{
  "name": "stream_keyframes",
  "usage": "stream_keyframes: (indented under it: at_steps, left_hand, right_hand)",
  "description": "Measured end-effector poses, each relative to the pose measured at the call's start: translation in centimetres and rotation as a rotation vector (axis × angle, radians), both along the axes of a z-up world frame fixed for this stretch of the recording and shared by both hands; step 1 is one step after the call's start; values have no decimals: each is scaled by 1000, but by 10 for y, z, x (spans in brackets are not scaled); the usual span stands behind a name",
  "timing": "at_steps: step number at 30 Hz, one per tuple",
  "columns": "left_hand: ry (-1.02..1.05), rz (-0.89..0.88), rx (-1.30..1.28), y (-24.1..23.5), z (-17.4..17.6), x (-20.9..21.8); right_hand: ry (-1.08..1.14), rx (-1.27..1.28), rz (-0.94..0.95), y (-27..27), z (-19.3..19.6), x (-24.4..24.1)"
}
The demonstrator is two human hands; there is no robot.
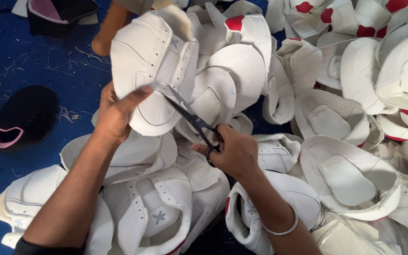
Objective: Trim excess material from white shoe uppers using scissors.
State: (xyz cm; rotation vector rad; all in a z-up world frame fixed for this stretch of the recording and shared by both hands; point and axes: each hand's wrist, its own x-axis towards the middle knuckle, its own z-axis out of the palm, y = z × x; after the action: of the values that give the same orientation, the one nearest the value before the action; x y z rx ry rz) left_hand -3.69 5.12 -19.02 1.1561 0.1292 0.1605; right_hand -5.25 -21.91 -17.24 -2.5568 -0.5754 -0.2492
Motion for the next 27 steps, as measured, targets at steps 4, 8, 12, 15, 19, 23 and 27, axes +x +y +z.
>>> stream_keyframes:
  at_steps: [4,8,12,15,19,23,27]
  left_hand:
    - [-38,-41,62,1,-1,0]
    - [-11,-61,64,0,5,-2]
    - [29,-58,93,2,8,-3]
    - [50,-66,95,2,11,-3]
    - [50,-84,66,2,10,-4]
    - [35,-106,97,1,5,-2]
    - [51,-120,136,-1,4,-2]
  right_hand:
    - [-4,-28,38,0,-11,1]
    - [-42,-31,39,-1,-16,1]
    - [-6,-1,41,0,-15,2]
    - [15,5,55,-3,-19,3]
    - [3,55,66,-9,-26,5]
    - [24,-4,39,-6,-13,6]
    - [13,0,28,-6,-15,6]
